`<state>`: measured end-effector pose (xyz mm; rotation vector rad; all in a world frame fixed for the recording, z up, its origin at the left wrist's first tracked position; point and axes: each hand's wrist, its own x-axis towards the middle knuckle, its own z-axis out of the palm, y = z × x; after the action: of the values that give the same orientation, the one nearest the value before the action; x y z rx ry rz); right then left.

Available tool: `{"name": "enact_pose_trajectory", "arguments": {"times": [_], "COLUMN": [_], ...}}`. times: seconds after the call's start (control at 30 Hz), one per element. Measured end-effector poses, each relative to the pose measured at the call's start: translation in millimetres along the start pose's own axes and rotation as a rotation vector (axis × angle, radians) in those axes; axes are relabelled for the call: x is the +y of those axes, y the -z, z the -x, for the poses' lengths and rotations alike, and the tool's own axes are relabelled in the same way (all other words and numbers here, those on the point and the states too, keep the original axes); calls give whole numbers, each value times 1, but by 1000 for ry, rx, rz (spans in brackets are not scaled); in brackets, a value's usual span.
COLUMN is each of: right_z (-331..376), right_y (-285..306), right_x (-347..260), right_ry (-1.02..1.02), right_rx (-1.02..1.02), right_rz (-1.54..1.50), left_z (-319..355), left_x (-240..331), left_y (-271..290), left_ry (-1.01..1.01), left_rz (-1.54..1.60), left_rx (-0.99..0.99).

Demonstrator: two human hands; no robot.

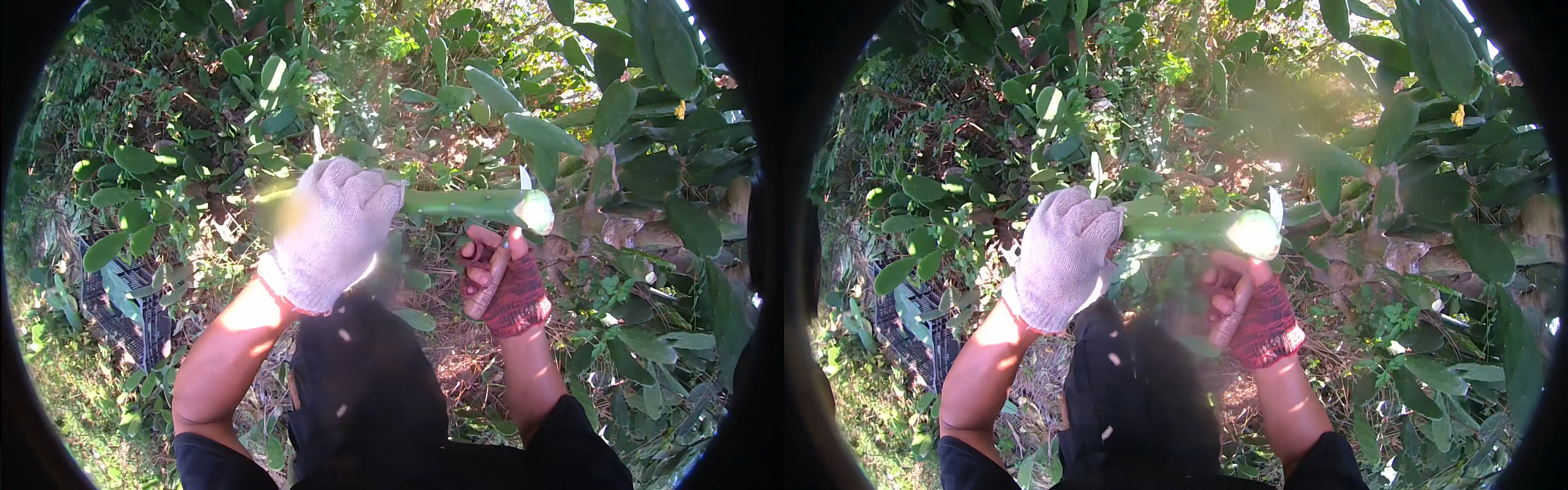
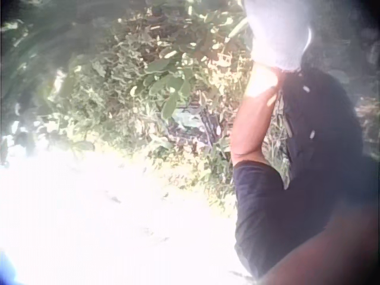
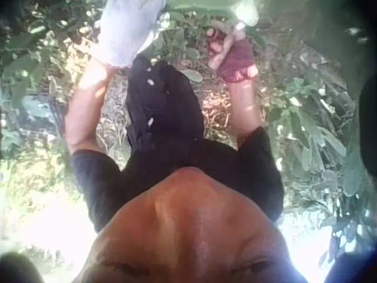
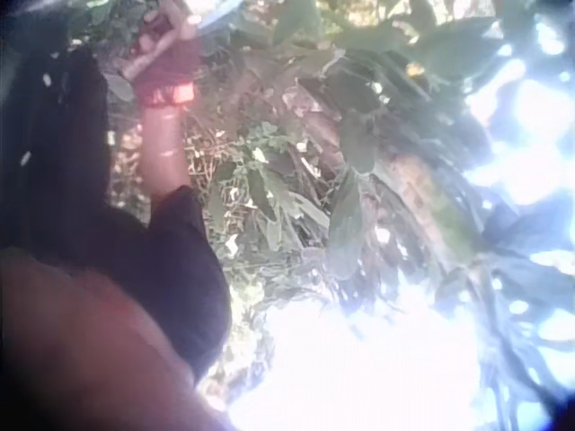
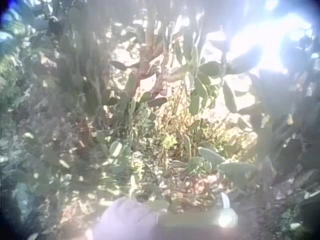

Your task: The person uses a curved knife to cut cactus pads from a prickly pear cactus and places them into a black plastic crate. The person repeatedly reaches for pads, cuts them, and adds them to the crate while moving around the cactus.

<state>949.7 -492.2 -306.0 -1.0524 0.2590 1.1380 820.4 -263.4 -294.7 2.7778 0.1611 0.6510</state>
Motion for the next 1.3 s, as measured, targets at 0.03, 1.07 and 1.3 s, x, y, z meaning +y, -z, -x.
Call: {"name": "enact_pose_trajectory", "arguments": {"times": [0.03,1.07,1.3], "right_z": [1,57,62], "right_y": [-3,-61,-62], "right_x": [0,89,80], "right_ry": [-92,-860,-890], "right_rx": [-25,-115,-112], "right_rz": [-22,-100,-61], "left_z": [13,170,165], "left_x": [0,35,49], "left_y": [6,79,84], "left_ry": [9,26,9], "left_rz": [19,448,426], "left_rx": [-32,-179,-136]}}
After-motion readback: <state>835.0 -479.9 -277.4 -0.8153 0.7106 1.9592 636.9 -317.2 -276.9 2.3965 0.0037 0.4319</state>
